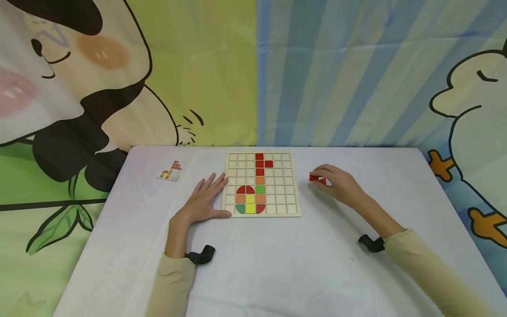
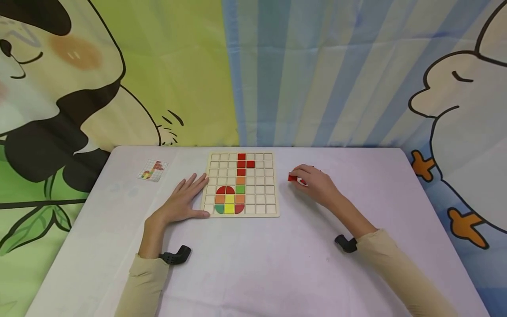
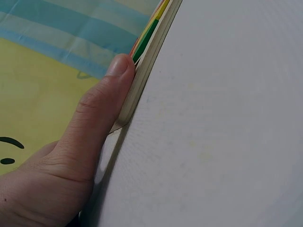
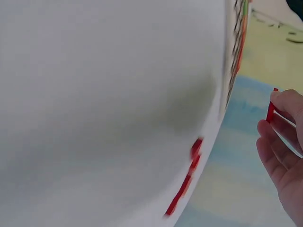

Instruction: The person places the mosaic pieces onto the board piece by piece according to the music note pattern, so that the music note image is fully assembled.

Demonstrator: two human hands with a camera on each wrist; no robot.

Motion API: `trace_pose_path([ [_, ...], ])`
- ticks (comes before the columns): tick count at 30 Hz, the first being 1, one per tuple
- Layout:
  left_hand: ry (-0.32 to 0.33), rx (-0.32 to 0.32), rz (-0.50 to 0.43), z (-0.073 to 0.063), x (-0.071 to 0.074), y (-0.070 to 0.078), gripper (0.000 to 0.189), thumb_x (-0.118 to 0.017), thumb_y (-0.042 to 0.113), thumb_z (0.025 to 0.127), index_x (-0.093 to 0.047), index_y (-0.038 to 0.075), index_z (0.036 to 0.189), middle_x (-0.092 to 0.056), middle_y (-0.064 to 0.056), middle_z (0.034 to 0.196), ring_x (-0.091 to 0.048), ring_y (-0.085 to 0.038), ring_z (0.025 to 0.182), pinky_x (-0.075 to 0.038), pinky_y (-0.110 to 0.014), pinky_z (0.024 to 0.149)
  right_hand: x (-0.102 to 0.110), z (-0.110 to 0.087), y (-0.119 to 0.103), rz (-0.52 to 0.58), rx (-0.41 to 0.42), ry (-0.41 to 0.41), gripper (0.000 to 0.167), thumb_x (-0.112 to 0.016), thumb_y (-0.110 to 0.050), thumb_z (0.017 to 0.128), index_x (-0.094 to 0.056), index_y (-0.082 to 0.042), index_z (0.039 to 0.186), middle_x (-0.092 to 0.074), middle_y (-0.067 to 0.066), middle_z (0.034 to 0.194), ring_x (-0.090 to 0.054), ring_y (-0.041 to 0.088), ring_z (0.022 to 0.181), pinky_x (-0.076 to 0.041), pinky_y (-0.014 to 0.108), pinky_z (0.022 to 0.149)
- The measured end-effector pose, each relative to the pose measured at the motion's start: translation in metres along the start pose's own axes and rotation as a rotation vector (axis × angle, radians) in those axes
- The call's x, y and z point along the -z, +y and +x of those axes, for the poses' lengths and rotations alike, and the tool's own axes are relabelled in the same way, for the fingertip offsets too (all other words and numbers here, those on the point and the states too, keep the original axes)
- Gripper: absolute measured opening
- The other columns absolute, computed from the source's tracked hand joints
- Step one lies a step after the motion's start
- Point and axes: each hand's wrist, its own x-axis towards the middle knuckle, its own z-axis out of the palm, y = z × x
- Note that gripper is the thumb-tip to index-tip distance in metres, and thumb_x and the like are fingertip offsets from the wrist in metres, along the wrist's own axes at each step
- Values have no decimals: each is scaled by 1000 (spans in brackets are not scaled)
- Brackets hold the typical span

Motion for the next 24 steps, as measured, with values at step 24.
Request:
trace_pose_path([
  [24,2,-7,10,0,1,0,115,-84,59,78,-24,14,166,-14,-4,175,-2,-32,163,0,-54,131,-75,105,-36,77,0,-333,12,-71,-9,98,-77,0,103,-70,15,107,-69,29,100,-60,38,90],
])
